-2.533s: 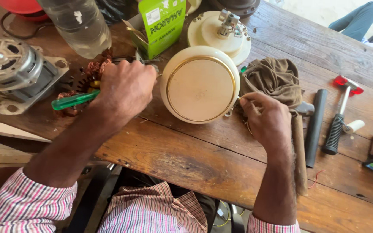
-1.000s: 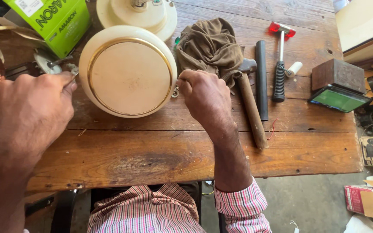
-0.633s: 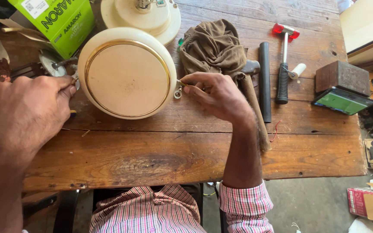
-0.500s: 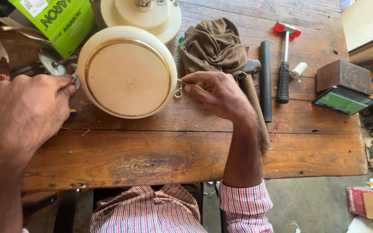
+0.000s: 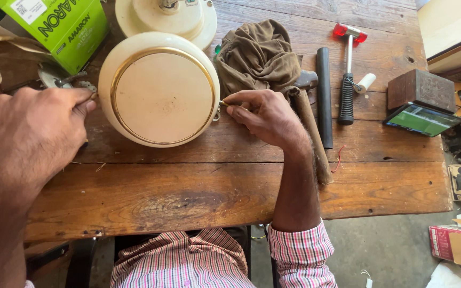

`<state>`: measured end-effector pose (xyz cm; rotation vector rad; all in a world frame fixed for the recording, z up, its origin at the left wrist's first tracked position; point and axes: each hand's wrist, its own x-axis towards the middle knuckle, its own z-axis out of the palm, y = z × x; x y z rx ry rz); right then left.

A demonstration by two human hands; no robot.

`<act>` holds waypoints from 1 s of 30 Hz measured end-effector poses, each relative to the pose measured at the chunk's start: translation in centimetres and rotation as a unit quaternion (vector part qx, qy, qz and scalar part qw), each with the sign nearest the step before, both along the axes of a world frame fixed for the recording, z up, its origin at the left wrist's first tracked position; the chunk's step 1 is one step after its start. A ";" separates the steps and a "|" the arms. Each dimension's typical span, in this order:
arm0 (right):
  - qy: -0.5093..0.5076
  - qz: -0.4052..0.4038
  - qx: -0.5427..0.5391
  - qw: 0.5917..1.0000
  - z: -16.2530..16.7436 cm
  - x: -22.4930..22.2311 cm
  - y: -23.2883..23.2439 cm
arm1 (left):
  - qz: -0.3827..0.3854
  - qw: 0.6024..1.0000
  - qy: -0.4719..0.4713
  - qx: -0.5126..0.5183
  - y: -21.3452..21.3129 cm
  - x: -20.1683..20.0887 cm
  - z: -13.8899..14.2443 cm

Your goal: The person works on a ceiling fan motor at a wooden workbench, using a screwdriver to loosen and remove screws from the fan's central hub and wiring, handling small nuts and wires by hand. They then flip the fan housing over, unscrew its side fasteners, and lift off the cover to expose the internal rotor and windings.

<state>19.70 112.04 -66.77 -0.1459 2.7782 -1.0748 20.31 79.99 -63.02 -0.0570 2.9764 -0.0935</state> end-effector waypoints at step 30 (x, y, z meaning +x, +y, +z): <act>0.101 -0.021 0.130 0.986 1.5 1.7 -2.5 | -0.047 0.998 -0.012 -0.025 -0.6 -0.1 -0.6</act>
